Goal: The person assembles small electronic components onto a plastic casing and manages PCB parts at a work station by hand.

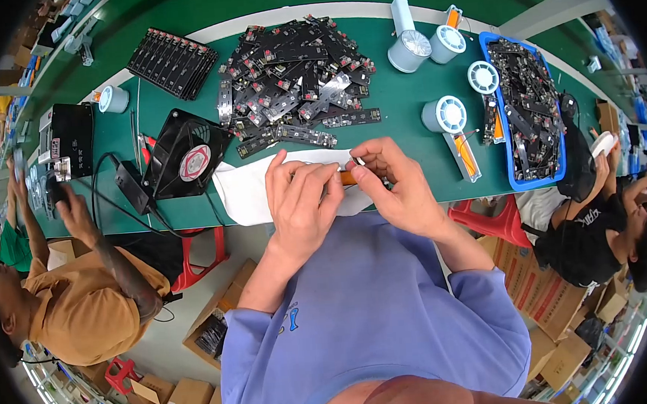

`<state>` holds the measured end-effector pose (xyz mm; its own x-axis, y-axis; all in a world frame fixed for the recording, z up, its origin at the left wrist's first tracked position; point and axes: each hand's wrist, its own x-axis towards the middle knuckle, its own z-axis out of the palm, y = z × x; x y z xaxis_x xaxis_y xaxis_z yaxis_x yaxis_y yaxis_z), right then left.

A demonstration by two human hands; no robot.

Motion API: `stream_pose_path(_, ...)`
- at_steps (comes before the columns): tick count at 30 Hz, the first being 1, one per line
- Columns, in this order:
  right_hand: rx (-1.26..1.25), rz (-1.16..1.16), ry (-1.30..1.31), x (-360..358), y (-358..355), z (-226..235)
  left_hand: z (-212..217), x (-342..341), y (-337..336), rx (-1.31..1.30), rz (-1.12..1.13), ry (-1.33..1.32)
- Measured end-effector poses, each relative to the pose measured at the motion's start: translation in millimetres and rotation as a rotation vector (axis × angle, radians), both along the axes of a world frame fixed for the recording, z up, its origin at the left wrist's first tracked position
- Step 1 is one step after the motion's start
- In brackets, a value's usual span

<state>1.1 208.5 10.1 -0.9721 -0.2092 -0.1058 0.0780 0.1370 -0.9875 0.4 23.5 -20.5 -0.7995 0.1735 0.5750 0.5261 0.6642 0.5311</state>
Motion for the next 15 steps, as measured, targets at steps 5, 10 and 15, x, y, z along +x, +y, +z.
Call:
stream_pose_path(5,-0.138,0.01,-0.154,0,1,0,4,0,0,-0.008,0.001,-0.034)
stream_pose_path(10,-0.171,-0.016,-0.095,1,-3,-10,4,0,0,-0.008,0.001,-0.038)
stream_pose_path(15,-0.138,0.002,-0.175,1,0,-11,2,0,0,-0.002,-0.01,-0.012)
